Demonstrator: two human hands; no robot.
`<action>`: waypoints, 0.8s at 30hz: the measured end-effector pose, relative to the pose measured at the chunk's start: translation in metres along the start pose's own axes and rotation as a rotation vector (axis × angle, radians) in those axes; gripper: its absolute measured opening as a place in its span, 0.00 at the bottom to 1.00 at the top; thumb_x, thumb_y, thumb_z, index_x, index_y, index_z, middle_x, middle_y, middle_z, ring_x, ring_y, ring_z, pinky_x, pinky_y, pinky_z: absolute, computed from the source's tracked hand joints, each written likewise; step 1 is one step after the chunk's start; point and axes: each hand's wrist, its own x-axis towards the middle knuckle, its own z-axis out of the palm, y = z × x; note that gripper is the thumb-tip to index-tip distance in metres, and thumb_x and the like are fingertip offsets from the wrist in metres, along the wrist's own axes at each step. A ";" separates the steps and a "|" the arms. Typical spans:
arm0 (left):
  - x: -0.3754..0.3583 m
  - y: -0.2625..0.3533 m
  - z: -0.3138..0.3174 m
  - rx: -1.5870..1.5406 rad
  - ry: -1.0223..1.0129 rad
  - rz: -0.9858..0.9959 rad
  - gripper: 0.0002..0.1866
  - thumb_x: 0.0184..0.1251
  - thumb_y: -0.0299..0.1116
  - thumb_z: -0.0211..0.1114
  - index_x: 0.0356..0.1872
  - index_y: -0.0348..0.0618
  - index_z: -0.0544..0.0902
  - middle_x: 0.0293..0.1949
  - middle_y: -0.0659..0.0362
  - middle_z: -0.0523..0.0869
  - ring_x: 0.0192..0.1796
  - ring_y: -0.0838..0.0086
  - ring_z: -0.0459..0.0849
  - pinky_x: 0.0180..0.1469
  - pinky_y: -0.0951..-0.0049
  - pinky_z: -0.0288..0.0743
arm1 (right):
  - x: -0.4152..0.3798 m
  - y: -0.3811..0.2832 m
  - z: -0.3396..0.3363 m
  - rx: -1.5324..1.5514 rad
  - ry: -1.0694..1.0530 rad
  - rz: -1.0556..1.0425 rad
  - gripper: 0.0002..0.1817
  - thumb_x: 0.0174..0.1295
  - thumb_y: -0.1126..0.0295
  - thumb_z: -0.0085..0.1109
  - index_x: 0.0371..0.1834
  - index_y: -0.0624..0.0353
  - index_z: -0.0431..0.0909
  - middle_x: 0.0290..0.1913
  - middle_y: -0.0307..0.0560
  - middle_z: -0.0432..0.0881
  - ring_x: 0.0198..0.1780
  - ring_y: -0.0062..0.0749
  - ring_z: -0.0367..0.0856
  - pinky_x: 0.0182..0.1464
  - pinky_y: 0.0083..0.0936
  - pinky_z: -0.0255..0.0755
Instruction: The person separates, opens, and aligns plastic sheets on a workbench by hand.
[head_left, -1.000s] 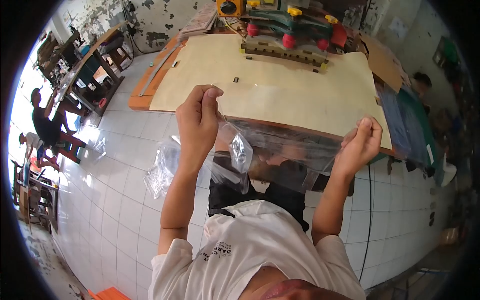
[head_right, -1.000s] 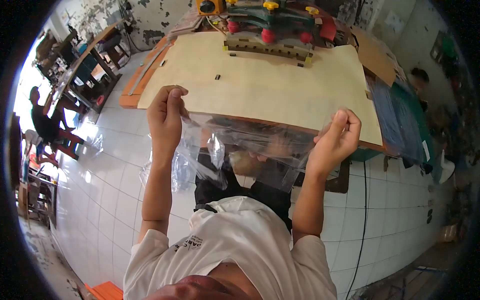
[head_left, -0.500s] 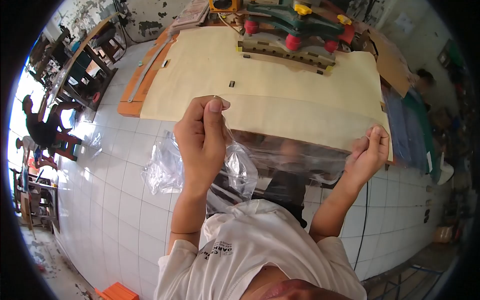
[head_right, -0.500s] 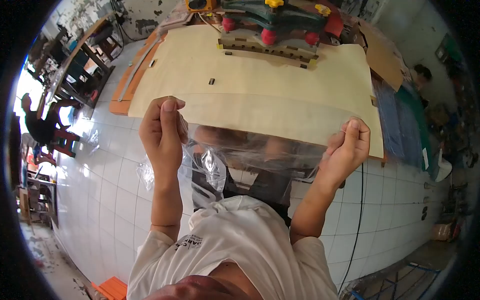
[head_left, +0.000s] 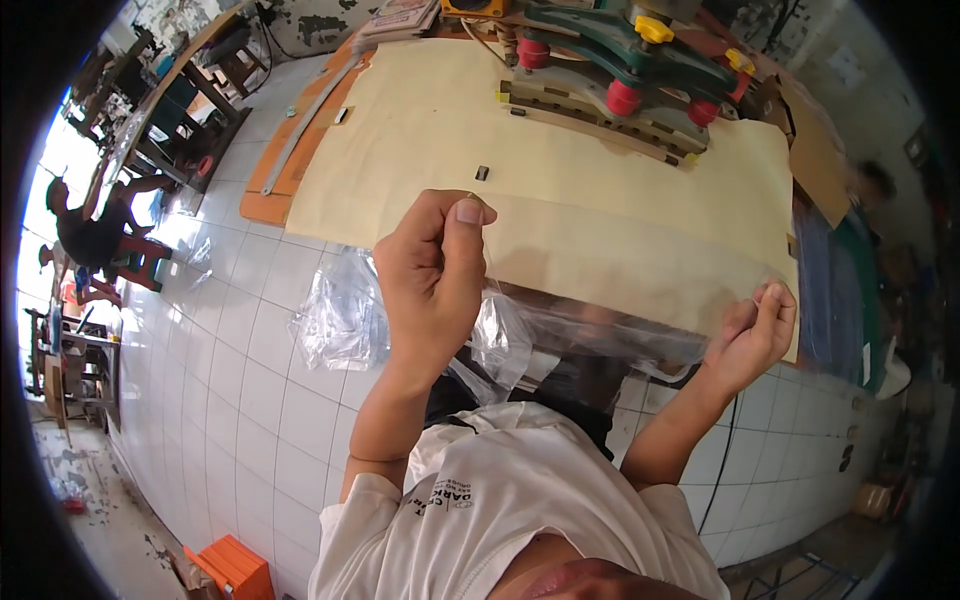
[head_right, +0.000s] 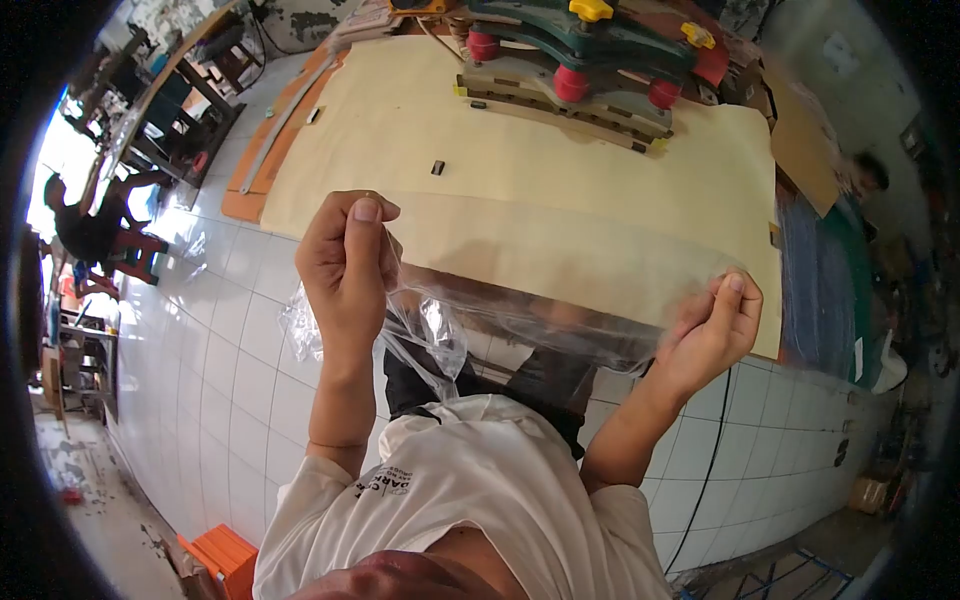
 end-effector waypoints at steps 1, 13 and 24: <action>0.001 0.001 0.001 -0.014 -0.004 -0.017 0.16 0.79 0.36 0.54 0.33 0.34 0.78 0.14 0.68 0.69 0.15 0.88 0.63 0.19 0.82 0.56 | 0.001 0.001 0.000 -0.002 -0.004 -0.012 0.07 0.72 0.69 0.55 0.37 0.61 0.75 0.28 0.34 0.71 0.18 0.08 0.54 0.16 0.10 0.49; 0.016 0.003 0.000 -0.089 -0.150 -0.262 0.15 0.75 0.37 0.62 0.33 0.33 0.82 0.18 0.70 0.72 0.19 0.90 0.64 0.20 0.84 0.55 | 0.009 0.006 0.006 -0.048 0.039 0.003 0.08 0.72 0.68 0.54 0.38 0.61 0.75 0.27 0.32 0.69 0.19 0.08 0.56 0.17 0.09 0.49; 0.025 0.001 -0.006 -0.262 -0.243 -0.368 0.09 0.68 0.29 0.67 0.33 0.30 0.85 0.27 0.58 0.85 0.28 0.80 0.82 0.34 0.79 0.76 | 0.013 0.010 0.006 -0.046 0.000 -0.020 0.09 0.73 0.67 0.54 0.38 0.61 0.75 0.28 0.33 0.69 0.18 0.09 0.54 0.18 0.11 0.49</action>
